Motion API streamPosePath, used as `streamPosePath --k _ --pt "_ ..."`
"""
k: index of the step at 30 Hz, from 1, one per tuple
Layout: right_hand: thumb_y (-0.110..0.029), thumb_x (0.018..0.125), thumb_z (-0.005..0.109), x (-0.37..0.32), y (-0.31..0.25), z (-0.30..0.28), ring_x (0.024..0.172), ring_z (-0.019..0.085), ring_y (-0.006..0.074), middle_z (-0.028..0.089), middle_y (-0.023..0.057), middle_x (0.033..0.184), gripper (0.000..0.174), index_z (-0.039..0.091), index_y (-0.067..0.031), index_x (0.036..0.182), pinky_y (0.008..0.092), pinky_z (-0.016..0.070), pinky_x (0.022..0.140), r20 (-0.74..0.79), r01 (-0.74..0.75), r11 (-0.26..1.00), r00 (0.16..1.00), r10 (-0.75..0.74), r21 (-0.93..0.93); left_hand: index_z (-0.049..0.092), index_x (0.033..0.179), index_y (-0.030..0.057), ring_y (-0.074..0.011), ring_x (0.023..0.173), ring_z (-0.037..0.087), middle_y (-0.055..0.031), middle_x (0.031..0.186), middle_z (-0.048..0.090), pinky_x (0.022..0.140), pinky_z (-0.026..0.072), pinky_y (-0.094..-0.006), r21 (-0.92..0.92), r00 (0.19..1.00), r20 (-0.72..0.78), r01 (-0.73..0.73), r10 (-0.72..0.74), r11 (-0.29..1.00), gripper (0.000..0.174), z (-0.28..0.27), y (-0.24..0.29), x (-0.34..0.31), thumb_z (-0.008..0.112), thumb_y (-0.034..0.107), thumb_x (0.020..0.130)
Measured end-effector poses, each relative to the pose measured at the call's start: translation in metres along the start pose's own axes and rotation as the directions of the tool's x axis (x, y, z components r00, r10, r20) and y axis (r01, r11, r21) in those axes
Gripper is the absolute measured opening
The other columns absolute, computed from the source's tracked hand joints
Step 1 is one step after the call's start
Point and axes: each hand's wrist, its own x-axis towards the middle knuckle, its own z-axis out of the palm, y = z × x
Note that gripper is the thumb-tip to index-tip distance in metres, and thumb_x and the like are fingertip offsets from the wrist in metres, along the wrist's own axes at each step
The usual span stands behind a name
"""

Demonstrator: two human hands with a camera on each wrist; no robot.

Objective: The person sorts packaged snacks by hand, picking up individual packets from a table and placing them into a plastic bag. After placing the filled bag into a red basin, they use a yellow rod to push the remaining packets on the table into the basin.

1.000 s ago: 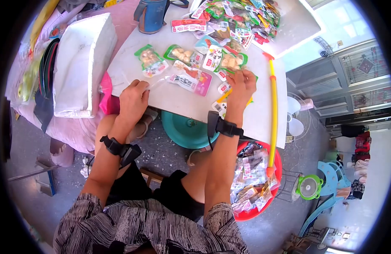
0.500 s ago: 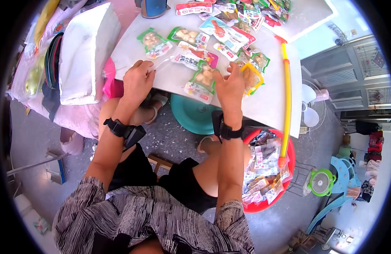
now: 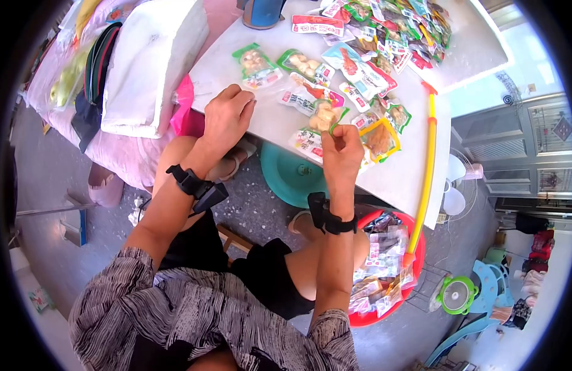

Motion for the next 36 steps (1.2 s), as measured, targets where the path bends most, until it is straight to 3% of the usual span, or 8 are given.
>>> streamPosePath --k 1,4,15,22,27,32,34,36 --pt "0.004 0.084 0.062 0.002 0.005 0.000 0.068 0.051 0.0025 0.057 -0.0025 0.079 0.013 0.053 -0.0034 0.088 0.0187 0.0417 0.058 0.081 -0.057 0.962 0.996 0.037 0.267 0.064 0.084 0.0045 -0.0309 0.066 0.060 -0.0107 0.077 0.057 0.057 0.0475 -0.0409 -0.002 1.000 -0.005 -0.003 0.003 1.000 0.006 -0.001 0.000 0.000 0.064 0.006 0.078" --pt "0.004 0.085 0.061 -0.003 -0.017 0.007 0.068 0.054 0.0035 0.059 -0.0018 0.081 0.013 0.054 -0.0040 0.092 0.0188 0.0437 0.057 0.157 -0.103 0.927 0.986 0.049 0.360 0.064 0.084 0.0042 -0.0310 0.065 0.059 -0.0108 0.077 0.057 0.056 0.0468 -0.0410 -0.011 1.000 0.001 0.006 -0.006 1.000 0.006 -0.001 -0.001 0.001 0.064 0.006 0.078" --pt "-0.001 0.084 0.061 0.001 -0.025 0.068 0.071 0.057 0.0054 0.062 -0.0005 0.084 0.016 0.060 -0.0045 0.099 0.0217 0.0469 0.061 0.366 -0.319 0.854 0.916 0.166 0.410 0.065 0.090 0.0033 -0.0295 0.065 0.059 -0.0118 0.076 0.056 0.056 0.0472 -0.0383 -0.086 0.999 -0.035 -0.031 0.028 0.996 0.011 -0.009 0.007 0.001 0.064 0.004 0.079" --pt "-0.001 0.085 0.055 0.024 -0.048 0.092 0.075 0.052 0.0044 0.061 -0.0012 0.088 0.033 0.059 -0.0031 0.118 0.0209 0.0442 0.068 0.444 -0.208 0.948 0.892 0.084 0.239 0.064 0.089 0.0028 -0.0300 0.065 0.058 -0.0112 0.075 0.055 0.055 0.0467 -0.0381 -0.121 0.997 -0.048 -0.073 0.067 0.990 0.011 -0.016 0.012 -0.003 0.063 0.002 0.079" --pt "0.001 0.083 0.052 0.029 -0.044 0.119 0.077 0.052 0.0052 0.060 0.0012 0.091 0.044 0.054 -0.0011 0.127 0.0201 0.0442 0.068 0.562 -0.449 0.694 0.823 0.077 0.562 0.064 0.089 0.0037 -0.0316 0.065 0.058 -0.0112 0.076 0.055 0.054 0.0459 -0.0402 -0.120 0.997 -0.060 0.039 -0.047 0.992 0.011 -0.021 0.005 -0.003 0.062 0.003 0.078" --pt "-0.003 0.083 0.055 0.021 -0.006 0.122 0.068 0.056 0.0082 0.062 0.0038 0.079 0.024 0.063 0.0027 0.105 0.0215 0.0452 0.061 0.365 0.062 0.986 0.924 -0.114 0.153 0.063 0.088 0.0040 -0.0329 0.065 0.058 -0.0116 0.075 0.054 0.054 0.0456 -0.0417 -0.094 0.997 -0.044 0.059 -0.064 0.994 0.010 -0.022 0.002 -0.005 0.062 0.004 0.078" --pt "-0.005 0.082 0.057 0.019 -0.020 0.125 0.064 0.058 0.0110 0.061 0.0053 0.073 0.016 0.064 0.0030 0.095 0.0233 0.0459 0.058 0.353 -0.022 0.994 0.935 -0.017 0.106 0.062 0.087 0.0037 -0.0332 0.066 0.058 -0.0117 0.075 0.054 0.055 0.0460 -0.0422 -0.068 0.997 -0.022 0.067 -0.069 0.995 0.009 -0.021 0.000 -0.005 0.061 0.004 0.079" --pt "-0.007 0.082 0.059 0.018 -0.052 0.120 0.060 0.059 0.0146 0.061 0.0074 0.067 0.012 0.064 0.0035 0.085 0.0258 0.0469 0.056 0.399 -0.422 0.896 0.852 0.339 0.139 0.061 0.087 0.0038 -0.0335 0.068 0.058 -0.0122 0.076 0.054 0.056 0.0465 -0.0430 -0.103 0.996 -0.029 0.085 -0.089 0.991 0.009 -0.022 0.004 -0.005 0.061 0.004 0.079"
